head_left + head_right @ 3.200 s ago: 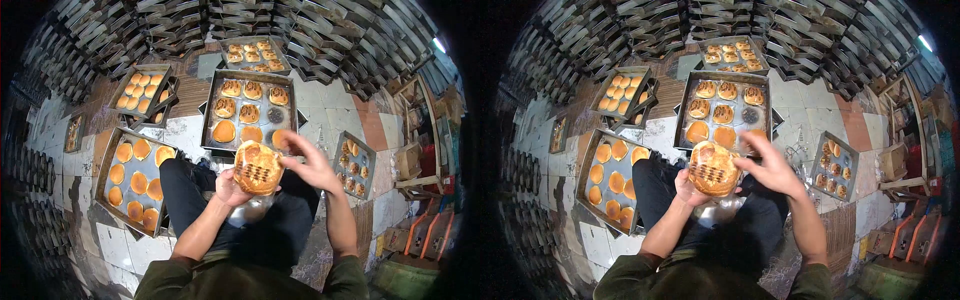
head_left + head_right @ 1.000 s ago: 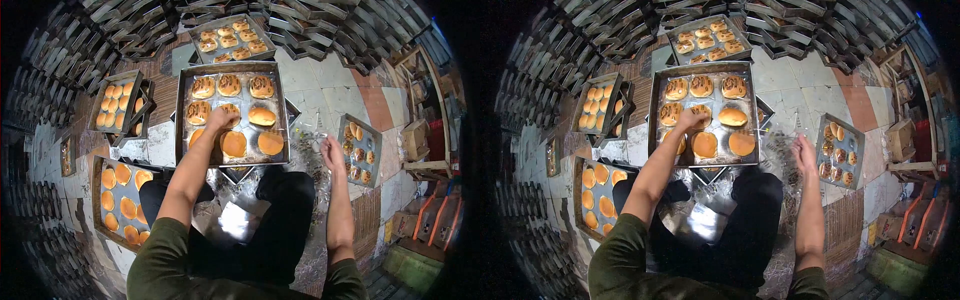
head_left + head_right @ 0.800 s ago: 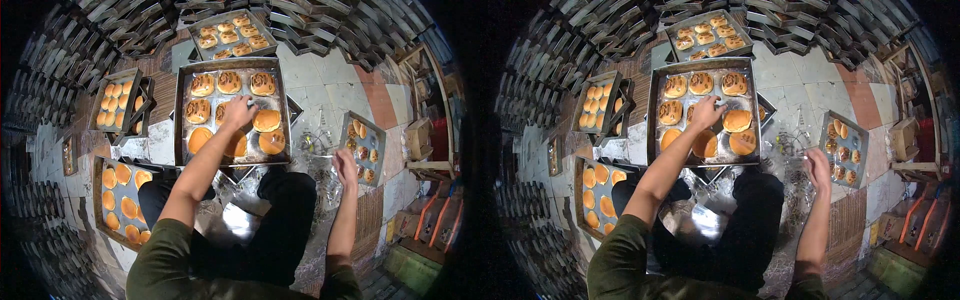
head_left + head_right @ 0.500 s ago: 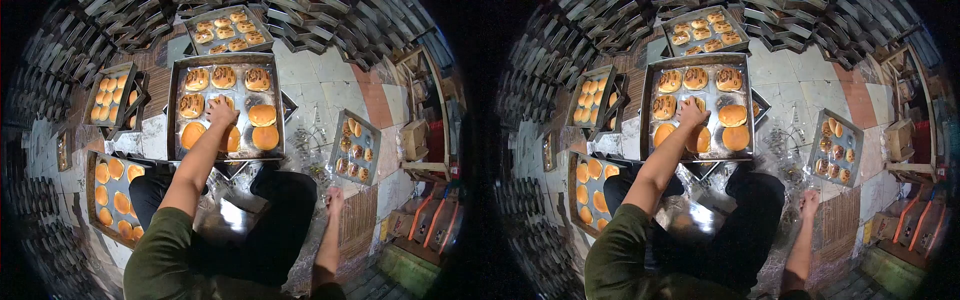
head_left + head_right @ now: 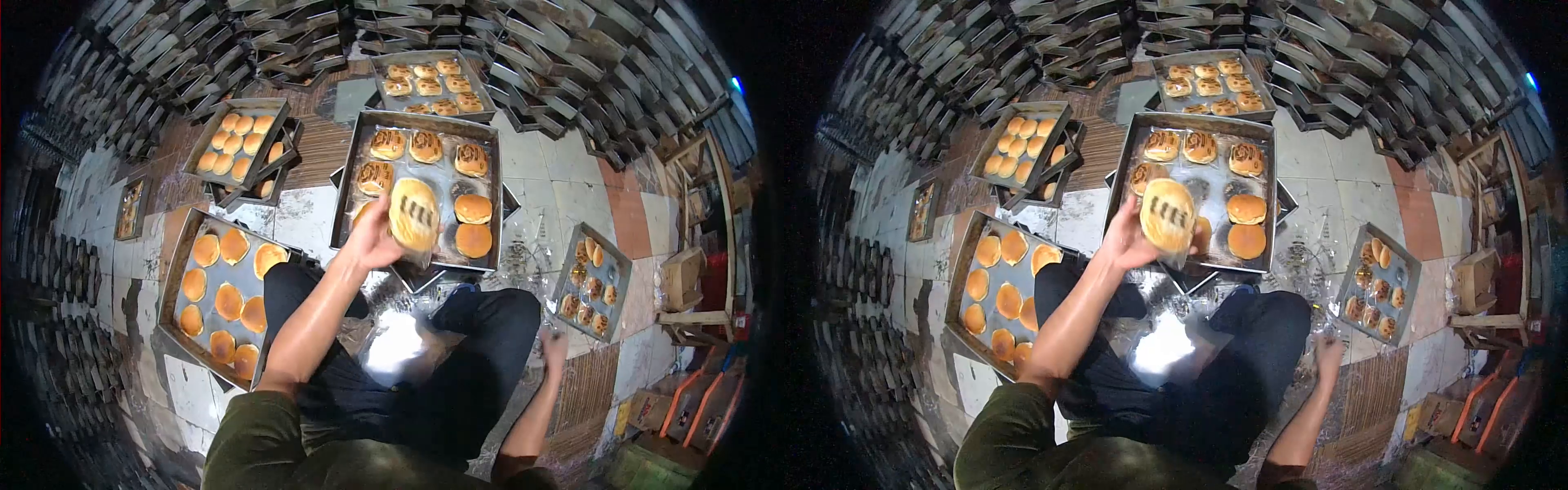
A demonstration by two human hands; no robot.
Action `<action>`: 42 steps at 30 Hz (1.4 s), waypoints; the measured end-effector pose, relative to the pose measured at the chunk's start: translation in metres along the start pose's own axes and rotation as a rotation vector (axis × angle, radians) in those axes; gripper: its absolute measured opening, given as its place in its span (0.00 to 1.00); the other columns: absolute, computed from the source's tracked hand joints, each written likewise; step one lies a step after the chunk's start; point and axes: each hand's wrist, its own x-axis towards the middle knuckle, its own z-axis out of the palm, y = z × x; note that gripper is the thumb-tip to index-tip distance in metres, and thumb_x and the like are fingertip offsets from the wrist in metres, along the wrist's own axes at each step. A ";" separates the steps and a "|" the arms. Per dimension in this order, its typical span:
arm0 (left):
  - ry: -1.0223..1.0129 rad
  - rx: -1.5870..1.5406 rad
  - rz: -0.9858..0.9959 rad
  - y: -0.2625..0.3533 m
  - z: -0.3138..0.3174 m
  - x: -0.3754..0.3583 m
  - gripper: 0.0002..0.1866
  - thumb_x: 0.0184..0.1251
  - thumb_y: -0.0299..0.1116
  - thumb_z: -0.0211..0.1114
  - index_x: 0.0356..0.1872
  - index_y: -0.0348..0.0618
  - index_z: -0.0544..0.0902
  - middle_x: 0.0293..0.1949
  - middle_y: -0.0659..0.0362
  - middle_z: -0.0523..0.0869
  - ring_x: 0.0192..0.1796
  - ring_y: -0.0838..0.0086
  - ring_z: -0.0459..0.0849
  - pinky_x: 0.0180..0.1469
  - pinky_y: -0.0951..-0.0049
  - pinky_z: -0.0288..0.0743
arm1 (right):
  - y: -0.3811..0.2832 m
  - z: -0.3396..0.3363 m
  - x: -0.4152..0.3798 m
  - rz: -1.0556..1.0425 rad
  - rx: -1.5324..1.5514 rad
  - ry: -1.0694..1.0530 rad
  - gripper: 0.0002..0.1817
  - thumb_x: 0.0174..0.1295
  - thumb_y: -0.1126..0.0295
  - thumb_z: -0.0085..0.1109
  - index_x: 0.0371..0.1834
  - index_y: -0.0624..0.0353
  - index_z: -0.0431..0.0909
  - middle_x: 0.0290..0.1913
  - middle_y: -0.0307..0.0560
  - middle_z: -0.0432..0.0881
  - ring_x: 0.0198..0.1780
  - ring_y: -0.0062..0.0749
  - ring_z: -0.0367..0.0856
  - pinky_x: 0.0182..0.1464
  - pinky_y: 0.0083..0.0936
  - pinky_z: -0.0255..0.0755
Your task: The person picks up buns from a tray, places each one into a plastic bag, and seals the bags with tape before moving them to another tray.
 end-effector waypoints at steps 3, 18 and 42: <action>-0.147 -0.073 -0.065 -0.019 0.015 -0.036 0.34 0.59 0.45 0.58 0.63 0.39 0.60 0.60 0.42 0.68 0.62 0.45 0.66 0.61 0.44 0.60 | -0.134 -0.027 -0.036 -0.594 0.547 0.116 0.12 0.62 0.68 0.54 0.42 0.66 0.76 0.37 0.42 0.79 0.37 0.22 0.74 0.41 0.19 0.68; -0.079 0.161 0.275 -0.022 0.025 -0.141 0.33 0.53 0.23 0.56 0.63 0.38 0.56 0.59 0.49 0.66 0.61 0.62 0.69 0.63 0.65 0.65 | -0.301 0.012 -0.177 -1.130 0.286 -0.566 0.09 0.54 0.72 0.63 0.28 0.64 0.72 0.24 0.37 0.70 0.28 0.19 0.67 0.30 0.20 0.64; 0.857 0.742 0.743 -0.034 0.052 -0.061 0.12 0.69 0.32 0.53 0.39 0.31 0.77 0.36 0.57 0.82 0.37 0.77 0.80 0.42 0.78 0.75 | -0.254 0.068 -0.123 -0.974 0.552 -0.071 0.10 0.66 0.65 0.49 0.30 0.58 0.71 0.26 0.33 0.69 0.26 0.14 0.66 0.28 0.14 0.61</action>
